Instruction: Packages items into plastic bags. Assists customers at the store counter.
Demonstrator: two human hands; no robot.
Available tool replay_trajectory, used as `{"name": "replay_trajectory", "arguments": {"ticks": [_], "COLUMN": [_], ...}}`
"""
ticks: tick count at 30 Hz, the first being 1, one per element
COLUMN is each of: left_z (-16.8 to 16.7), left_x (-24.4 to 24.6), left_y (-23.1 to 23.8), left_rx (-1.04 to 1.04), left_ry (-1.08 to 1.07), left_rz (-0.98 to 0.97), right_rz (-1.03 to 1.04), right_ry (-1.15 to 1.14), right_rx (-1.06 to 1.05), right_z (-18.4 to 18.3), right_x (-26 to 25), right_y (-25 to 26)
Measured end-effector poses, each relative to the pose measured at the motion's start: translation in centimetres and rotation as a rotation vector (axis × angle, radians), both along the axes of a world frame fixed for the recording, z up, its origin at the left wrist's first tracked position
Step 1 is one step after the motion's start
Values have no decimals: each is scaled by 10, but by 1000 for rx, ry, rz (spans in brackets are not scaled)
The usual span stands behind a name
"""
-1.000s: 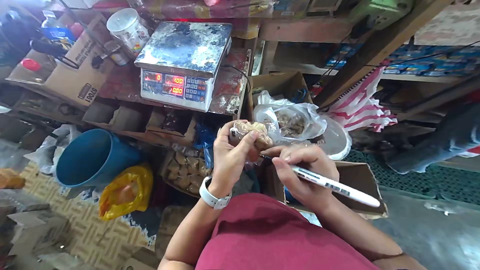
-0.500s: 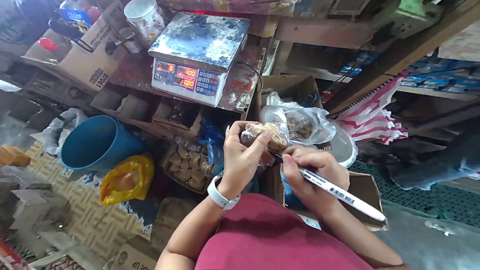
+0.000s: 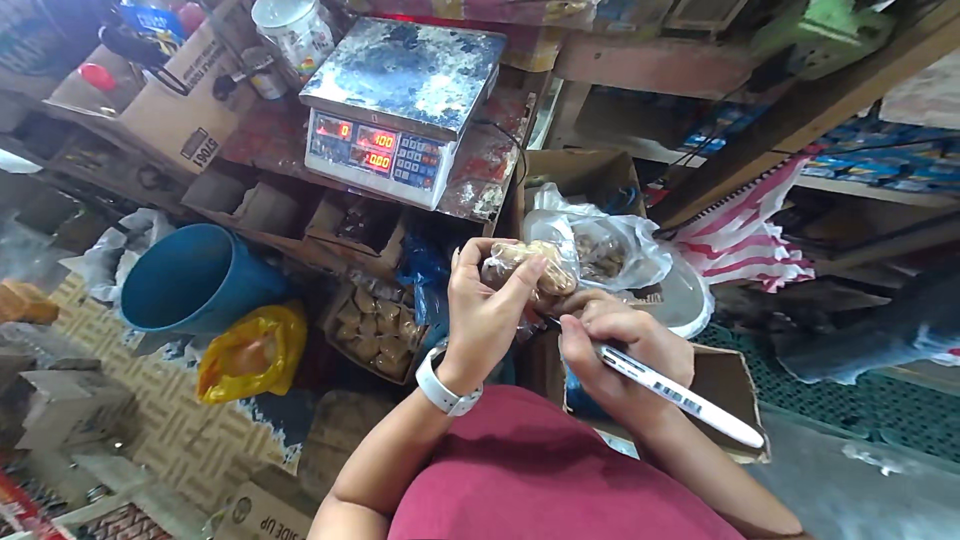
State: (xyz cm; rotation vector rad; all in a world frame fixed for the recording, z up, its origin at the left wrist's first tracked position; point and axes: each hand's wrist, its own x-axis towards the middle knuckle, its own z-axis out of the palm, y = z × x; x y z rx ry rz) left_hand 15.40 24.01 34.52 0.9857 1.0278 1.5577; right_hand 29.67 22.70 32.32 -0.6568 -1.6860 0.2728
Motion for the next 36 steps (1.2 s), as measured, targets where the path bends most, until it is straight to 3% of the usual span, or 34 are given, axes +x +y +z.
{"name": "replay_trajectory", "arguments": {"ticks": [23,26,28,31,36], "left_z": [0,-1,0,-4,-3], "left_x": [3,2,0,-1,2], "left_y": [1,4,4,2,-2], "left_rx": [2,8,76,307,534], "left_ry": [-56,-26,110,476,813], "left_rz": [2,-7,-7,2,-82], "right_rz": [16,112,226,259,325], "right_ry": [-14,75,264,475,261], "right_rx": [61,-55,-198,-285,-374], "right_z": [-1,5,23,60,76], "right_x": [4,8,23,40,26], "right_y": [6,9,17,38,53]}}
